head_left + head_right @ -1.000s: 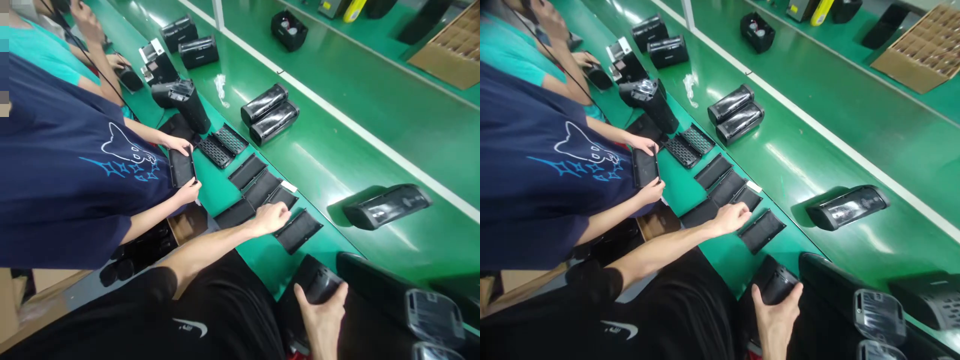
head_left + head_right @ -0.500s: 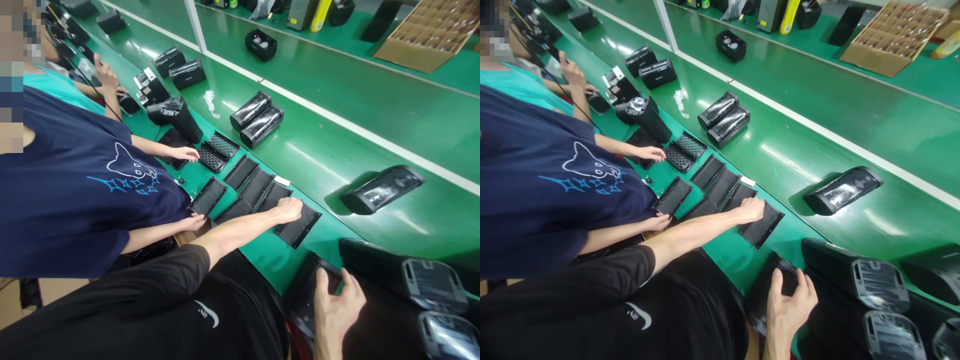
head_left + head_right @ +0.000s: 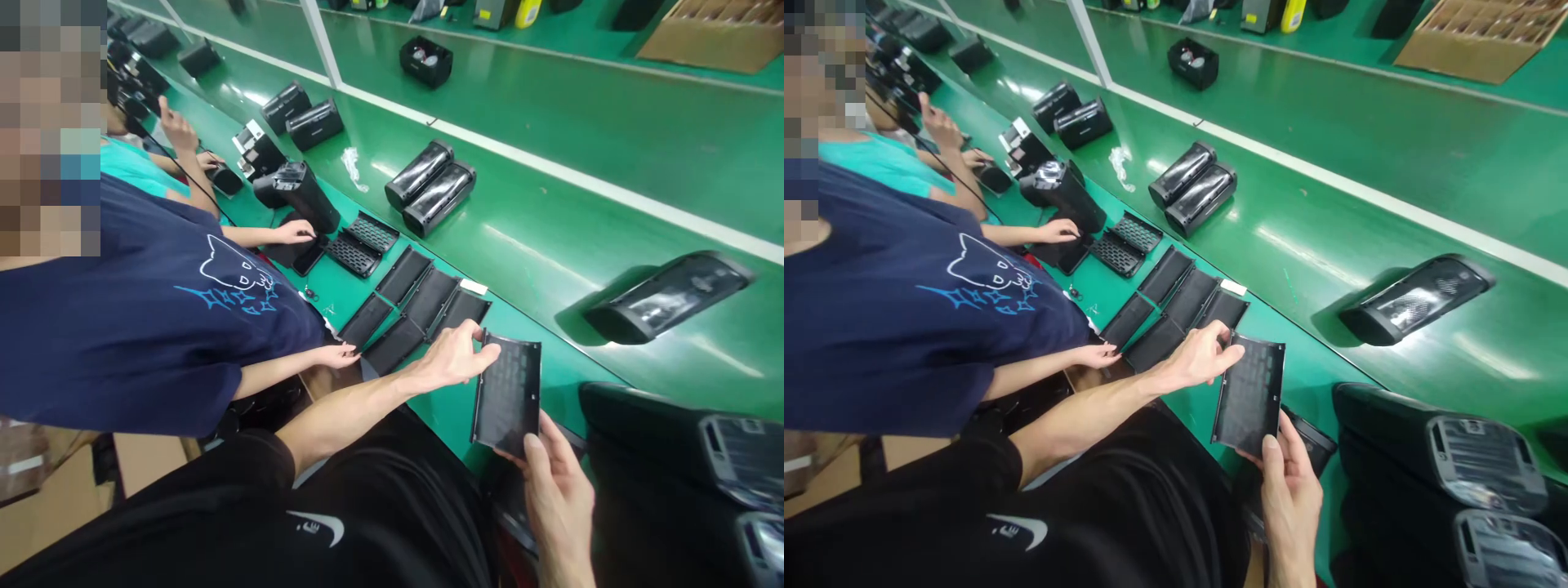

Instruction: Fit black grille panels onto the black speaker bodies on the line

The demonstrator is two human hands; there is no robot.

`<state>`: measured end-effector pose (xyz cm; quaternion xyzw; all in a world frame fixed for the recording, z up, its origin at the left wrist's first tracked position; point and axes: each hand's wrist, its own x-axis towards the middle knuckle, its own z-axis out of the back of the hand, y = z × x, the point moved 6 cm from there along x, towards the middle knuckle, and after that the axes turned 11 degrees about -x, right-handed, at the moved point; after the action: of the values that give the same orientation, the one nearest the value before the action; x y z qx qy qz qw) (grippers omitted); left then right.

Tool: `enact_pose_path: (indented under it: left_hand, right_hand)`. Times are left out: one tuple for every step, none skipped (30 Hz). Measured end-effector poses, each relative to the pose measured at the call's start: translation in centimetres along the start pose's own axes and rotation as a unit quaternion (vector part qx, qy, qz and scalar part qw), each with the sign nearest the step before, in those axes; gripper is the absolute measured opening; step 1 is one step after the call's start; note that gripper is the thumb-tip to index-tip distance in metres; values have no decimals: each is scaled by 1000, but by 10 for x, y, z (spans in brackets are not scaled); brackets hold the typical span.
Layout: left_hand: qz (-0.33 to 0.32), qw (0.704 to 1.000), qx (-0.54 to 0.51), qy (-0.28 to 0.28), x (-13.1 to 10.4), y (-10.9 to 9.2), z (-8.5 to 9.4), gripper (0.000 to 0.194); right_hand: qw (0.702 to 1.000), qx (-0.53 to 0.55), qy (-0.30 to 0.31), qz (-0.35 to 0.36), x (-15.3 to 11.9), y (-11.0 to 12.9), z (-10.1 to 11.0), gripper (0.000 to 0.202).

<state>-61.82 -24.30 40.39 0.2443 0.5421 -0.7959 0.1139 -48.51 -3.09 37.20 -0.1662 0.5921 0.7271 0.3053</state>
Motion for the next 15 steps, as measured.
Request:
enact_pose_path:
  left_hand:
    - [1,1000,8,-10,-2,2,1,33]
    - [1,1000,19,-18,-3,3,2,30]
    - [0,999,31,-25,-4,5,2,27]
    - [-2,999,39,-29,-5,6,2,26]
    - [-6,999,43,-30,-5,7,2,26]
    - [-9,999,44,-31,-6,8,1,25]
    - [-10,999,43,-32,-7,8,1,24]
    - [-11,999,41,-32,-8,9,0,24]
    - [-12,999,36,-31,-9,9,0,23]
    - [-14,999,31,-32,-11,8,0,22]
    - [-15,999,28,-33,-13,8,0,21]
    - [-15,999,24,-33,-15,7,0,19]
    - [-13,999,18,-31,-17,7,0,19]
    - [-6,1000,10,-25,-19,7,1,18]
    - [2,1000,-3,-16,-21,8,2,18]
  right_hand:
    - [1000,-7,5,-3,-3,1,0,74]
    - [1000,-12,10,-5,-5,2,0,75]
    - [1000,-16,13,-7,-7,4,-1,78]
    - [1000,-19,14,-9,-9,5,-2,81]
    - [1000,-20,12,-11,-11,6,-2,83]
    - [1000,-21,7,-13,-12,6,-2,85]
    - [1000,-22,1,-15,-12,5,-2,86]
    - [1000,-25,-5,-17,-12,3,-2,85]
    - [999,-28,-7,-18,-12,0,-2,84]
    - [999,-31,-7,-18,-11,-3,-2,82]
    - [999,-34,-6,-18,-11,-7,-2,82]
    - [999,-37,-4,-18,-10,-10,-2,81]
    - [999,-40,-4,-18,-9,-14,-1,82]
    - [999,-44,-4,-18,-8,-16,0,82]
    - [999,-51,-6,-19,-7,-18,2,82]
